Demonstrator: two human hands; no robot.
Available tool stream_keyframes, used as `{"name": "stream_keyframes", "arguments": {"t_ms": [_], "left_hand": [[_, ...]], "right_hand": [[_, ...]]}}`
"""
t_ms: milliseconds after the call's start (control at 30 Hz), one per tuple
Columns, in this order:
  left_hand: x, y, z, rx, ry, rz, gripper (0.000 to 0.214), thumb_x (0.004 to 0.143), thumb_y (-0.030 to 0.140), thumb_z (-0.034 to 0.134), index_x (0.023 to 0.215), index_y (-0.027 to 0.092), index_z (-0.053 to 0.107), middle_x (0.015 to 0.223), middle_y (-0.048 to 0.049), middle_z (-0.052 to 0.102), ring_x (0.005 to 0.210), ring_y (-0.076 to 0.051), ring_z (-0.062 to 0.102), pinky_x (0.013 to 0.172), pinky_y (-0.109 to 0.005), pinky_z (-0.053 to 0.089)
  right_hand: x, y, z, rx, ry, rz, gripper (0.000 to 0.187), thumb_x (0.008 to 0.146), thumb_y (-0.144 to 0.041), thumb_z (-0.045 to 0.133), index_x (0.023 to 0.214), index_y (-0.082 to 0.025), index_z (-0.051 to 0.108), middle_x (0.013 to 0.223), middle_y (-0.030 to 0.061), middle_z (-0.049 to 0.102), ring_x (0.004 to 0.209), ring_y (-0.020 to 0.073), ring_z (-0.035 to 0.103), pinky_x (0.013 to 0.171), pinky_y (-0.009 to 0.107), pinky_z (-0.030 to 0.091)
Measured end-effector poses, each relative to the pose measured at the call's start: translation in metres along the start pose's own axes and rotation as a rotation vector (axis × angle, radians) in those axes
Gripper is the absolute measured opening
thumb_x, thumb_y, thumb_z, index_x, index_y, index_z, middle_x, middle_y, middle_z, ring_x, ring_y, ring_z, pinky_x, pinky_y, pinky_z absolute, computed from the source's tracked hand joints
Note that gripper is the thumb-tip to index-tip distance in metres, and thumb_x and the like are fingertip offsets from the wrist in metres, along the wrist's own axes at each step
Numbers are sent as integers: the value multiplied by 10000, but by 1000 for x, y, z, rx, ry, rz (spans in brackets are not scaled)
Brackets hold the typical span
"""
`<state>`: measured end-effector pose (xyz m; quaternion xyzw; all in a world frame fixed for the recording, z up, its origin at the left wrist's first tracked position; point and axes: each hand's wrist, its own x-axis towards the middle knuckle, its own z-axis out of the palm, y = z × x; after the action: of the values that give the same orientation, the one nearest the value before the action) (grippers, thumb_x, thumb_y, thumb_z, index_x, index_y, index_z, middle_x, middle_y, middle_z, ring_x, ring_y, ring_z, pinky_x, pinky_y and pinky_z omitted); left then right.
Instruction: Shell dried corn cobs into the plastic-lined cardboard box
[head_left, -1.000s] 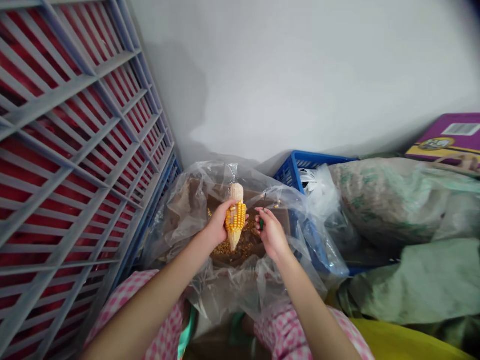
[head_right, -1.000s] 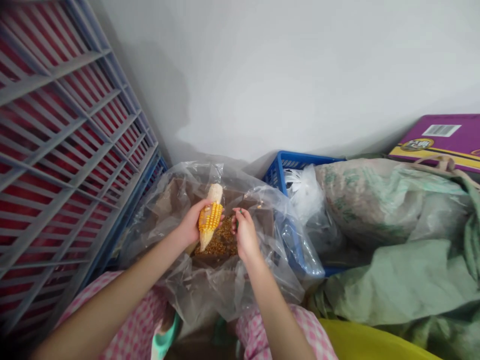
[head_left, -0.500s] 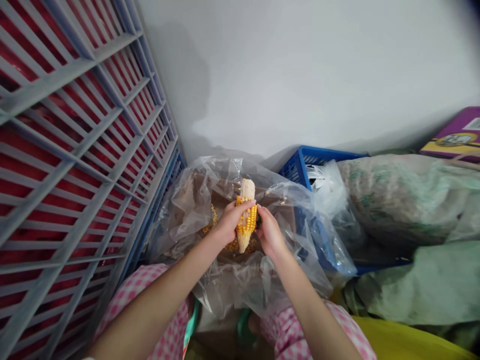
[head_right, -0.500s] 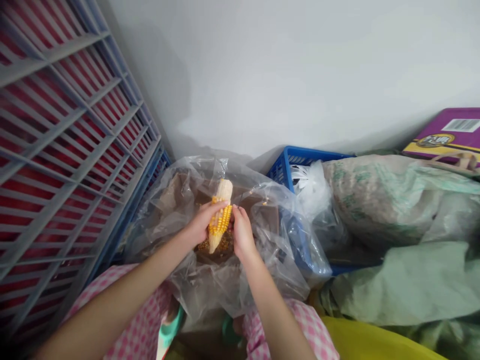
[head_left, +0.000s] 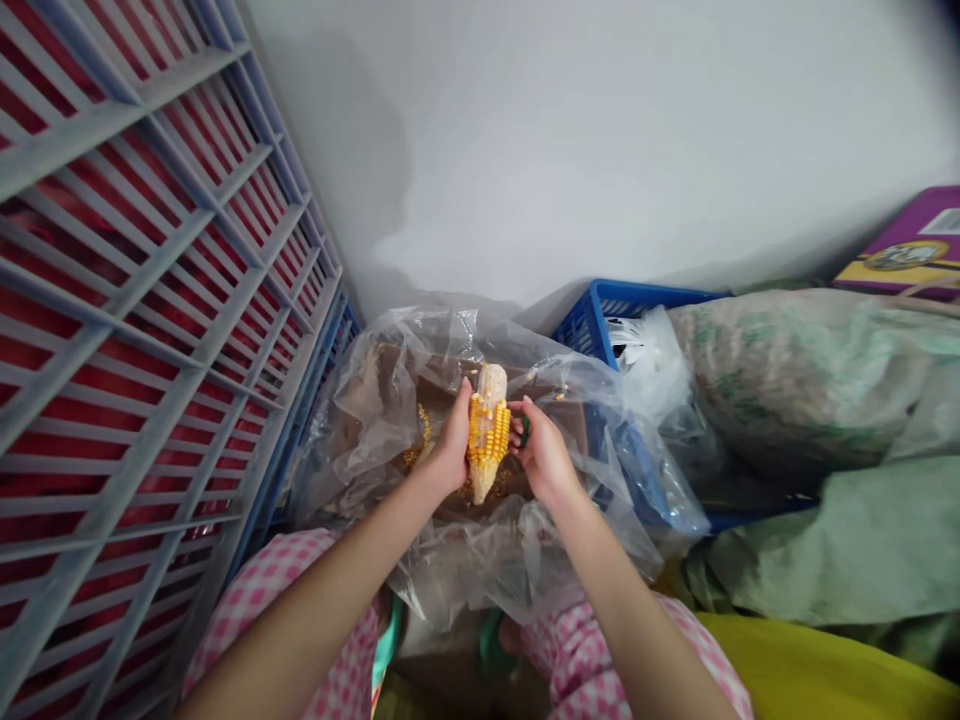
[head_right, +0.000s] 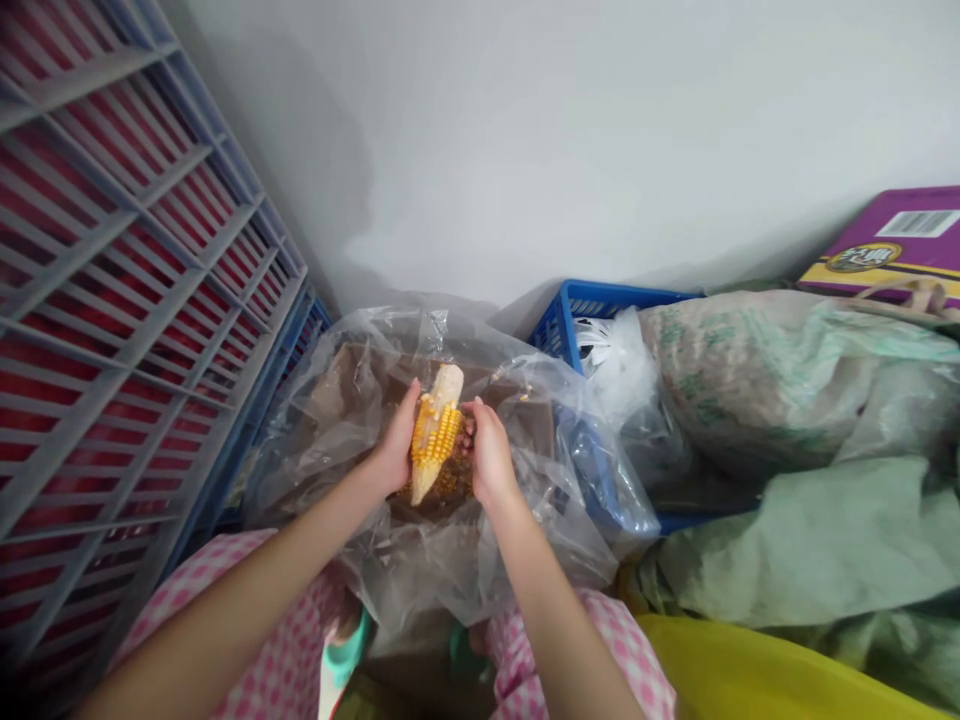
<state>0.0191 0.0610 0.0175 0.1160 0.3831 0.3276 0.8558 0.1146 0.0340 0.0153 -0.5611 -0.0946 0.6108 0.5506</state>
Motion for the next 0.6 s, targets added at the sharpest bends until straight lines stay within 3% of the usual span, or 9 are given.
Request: {"name": "stream_keyframes", "arguments": {"t_ms": [133, 267, 400, 533, 600], "left_hand": [[-4, -1, 0, 66, -3, 91, 329, 698, 373, 594, 918, 128, 596, 735, -62, 661, 632, -146, 616, 575, -231, 474], [-6, -6, 1, 226, 3, 176, 381, 584, 180, 712, 937, 160, 570, 800, -32, 657, 660, -118, 604, 615, -207, 458], [-3, -8, 1, 182, 68, 119, 291, 675, 348, 644, 877, 148, 582, 758, -45, 651, 613, -121, 598, 570, -214, 458], [-3, -6, -1, 85, 102, -123, 526, 750, 614, 378, 824, 140, 594, 666, -53, 631, 520, -133, 585, 465, -230, 450], [-6, -6, 0, 90, 68, -217, 554, 734, 637, 374, 843, 141, 597, 664, -53, 633, 502, -142, 585, 429, -237, 447]], "right_hand": [[5, -3, -2, 16, 32, -42, 255, 659, -423, 589, 735, -183, 550, 485, -86, 348, 410, 47, 305, 428, 203, 243], [8, -5, -3, 12, 66, -59, 245, 670, -410, 577, 741, -176, 558, 490, -81, 358, 414, 44, 305, 422, 194, 247], [7, -5, -2, 5, 60, -37, 243, 666, -404, 576, 743, -175, 549, 490, -81, 339, 405, 44, 290, 401, 191, 229], [9, -7, -4, 7, 70, -61, 225, 663, -391, 576, 747, -187, 534, 490, -84, 319, 397, 50, 273, 380, 199, 216], [11, -9, -6, -9, 86, -99, 216, 667, -385, 572, 739, -186, 531, 492, -83, 324, 400, 50, 278, 377, 198, 213]]}}
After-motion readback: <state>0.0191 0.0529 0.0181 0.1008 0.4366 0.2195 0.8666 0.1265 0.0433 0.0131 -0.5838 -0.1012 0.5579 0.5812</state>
